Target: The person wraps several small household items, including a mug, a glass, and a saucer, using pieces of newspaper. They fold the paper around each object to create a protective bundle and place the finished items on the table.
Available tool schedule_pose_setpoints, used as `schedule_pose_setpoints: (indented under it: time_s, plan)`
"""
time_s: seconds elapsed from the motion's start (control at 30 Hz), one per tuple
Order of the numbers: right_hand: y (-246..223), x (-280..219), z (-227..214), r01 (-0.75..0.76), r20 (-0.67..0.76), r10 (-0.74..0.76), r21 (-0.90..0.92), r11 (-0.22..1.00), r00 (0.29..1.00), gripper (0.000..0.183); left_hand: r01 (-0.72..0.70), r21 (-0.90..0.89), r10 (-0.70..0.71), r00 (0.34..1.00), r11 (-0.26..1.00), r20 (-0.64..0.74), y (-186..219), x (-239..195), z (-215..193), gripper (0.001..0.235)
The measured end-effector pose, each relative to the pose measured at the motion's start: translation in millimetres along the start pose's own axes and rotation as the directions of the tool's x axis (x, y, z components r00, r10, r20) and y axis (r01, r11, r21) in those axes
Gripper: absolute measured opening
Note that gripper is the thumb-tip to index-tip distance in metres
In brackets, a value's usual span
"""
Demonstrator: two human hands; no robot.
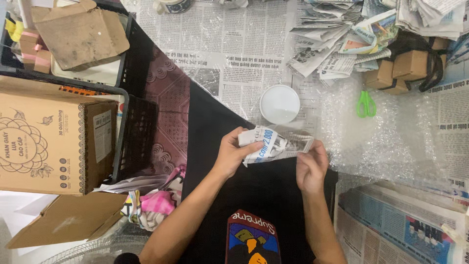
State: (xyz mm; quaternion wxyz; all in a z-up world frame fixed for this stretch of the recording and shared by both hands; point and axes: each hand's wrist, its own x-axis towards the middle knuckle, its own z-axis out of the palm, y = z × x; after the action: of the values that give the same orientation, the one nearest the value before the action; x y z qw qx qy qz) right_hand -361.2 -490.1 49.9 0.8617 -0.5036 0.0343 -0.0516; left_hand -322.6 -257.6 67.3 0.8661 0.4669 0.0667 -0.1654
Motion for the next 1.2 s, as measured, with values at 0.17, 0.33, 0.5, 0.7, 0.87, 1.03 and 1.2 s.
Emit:
schedule_pose_setpoints:
  time_s: [0.17, 0.33, 0.5, 0.7, 0.87, 1.03, 1.2]
  plan:
    - [-1, 2, 0, -0.032, 0.038, 0.033, -0.030, 0.999, 0.999, 0.017, 0.085, -0.050, -0.084, 0.996, 0.995, 0.017, -7, 2, -8, 0.027]
    - [2, 2, -8, -0.007, 0.011, 0.009, -0.108, 0.994, 1.000, 0.018, 0.144, -0.281, -0.152, 0.988, 0.949, -0.008, 4, 2, -12, 0.015]
    - [2, -7, -37, -0.104, -0.116, 0.081, -0.206, 0.973, 0.990, 0.021, 0.143, -0.292, -0.153, 0.988, 0.946, -0.011, 21, -4, -17, 0.030]
    - [-35, -7, -29, -0.177, 0.139, 0.197, -0.145, 0.974, 0.971, 0.045, 0.070, -0.285, -0.105, 0.989, 0.956, -0.108, 25, -10, -11, 0.026]
    - [-69, -14, 47, 0.376, 0.362, -0.106, -0.872, 0.314, 0.926, 0.060, 0.093, -0.386, -0.146, 0.983, 0.918, -0.110, 31, -16, 7, 0.025]
    - [-79, -24, 109, 0.406, 0.402, -0.072, -0.878, 0.254, 0.913, 0.086, 0.129, -0.363, -0.160, 0.986, 0.923, -0.055, 32, -21, 24, 0.023]
    - [-68, -29, 109, 0.225, 0.228, -0.049, -0.859, 0.460, 0.972, 0.061, 0.176, -0.393, -0.173, 0.984, 0.903, 0.043, 22, -27, 22, 0.021]
